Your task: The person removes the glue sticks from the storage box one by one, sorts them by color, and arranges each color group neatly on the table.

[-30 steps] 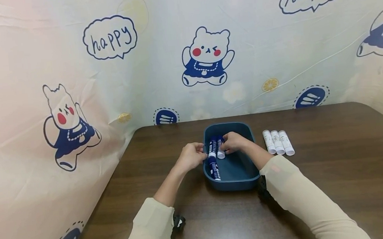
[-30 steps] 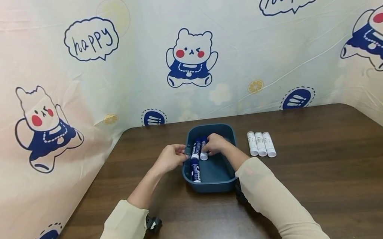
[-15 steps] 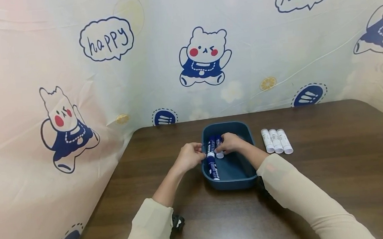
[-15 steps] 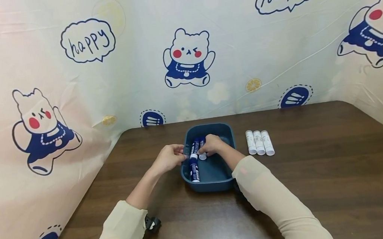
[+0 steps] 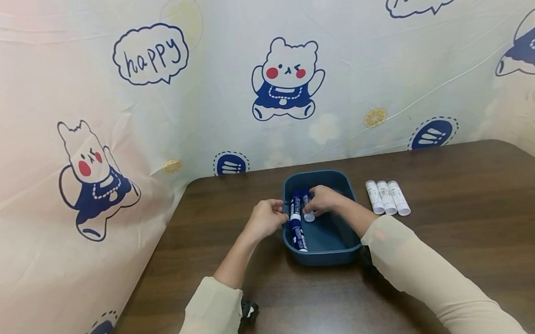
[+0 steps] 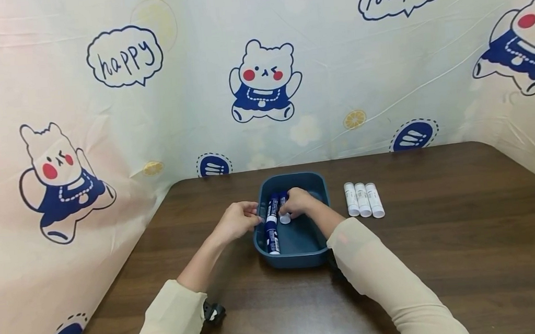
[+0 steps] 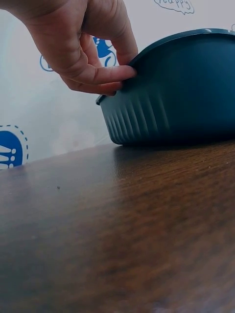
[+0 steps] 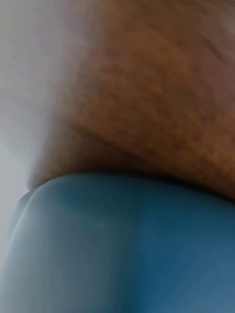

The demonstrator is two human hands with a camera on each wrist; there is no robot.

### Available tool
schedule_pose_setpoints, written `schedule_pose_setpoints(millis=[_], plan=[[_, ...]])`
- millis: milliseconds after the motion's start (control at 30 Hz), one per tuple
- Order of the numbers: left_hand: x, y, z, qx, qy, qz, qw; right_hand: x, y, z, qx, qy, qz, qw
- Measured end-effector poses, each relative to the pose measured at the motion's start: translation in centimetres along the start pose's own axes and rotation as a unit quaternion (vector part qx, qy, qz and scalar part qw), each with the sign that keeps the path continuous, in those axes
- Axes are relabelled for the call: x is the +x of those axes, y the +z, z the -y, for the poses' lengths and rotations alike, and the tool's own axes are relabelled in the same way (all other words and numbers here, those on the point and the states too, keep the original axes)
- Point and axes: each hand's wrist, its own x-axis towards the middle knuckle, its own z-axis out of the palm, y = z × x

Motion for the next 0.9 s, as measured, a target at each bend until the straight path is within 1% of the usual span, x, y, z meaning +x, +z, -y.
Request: schedule_pose_setpoints(millis=[167,267,433,567,667,733,900], plan=[[0.03,-0.02,0.0,-0.001,0.0,-0.002,1.0,0.01,-0.15,-0.08,0.037,0.009,0.008,0.9992],[0.0,-0.05,-0.01,-0.001,0.002,-0.002,1.0,0.02,-0.19,-0.08,0.071,0.013,0.019,0.9972],[-0.03,-0.04,0.06,0.0,0.002,-0.005,1.0,-0.07,-0.33,-0.06,0.143,0.017,0.037,0.9889],[-0.09,-0.05,0.09,0.002,-0.002,-0.004,1.0,-0.11,-0.44,-0.11,0.181,0.02,0.038,0.9825],[-0.15,-0.06,0.05,0.002,-0.005,-0.004,1.0,-0.17,-0.55,-0.07,0.198,0.021,0.036,0.9794],[-0.16,-0.05,0.03,0.0,-0.005,-0.003,1.0,-0.21,-0.65,-0.04,0.211,0.017,0.039,0.9766],[-0.11,0.0,-0.03,-0.006,0.001,-0.001,1.0,-0.31,-0.87,-0.04,0.24,-0.01,0.054,0.9691]])
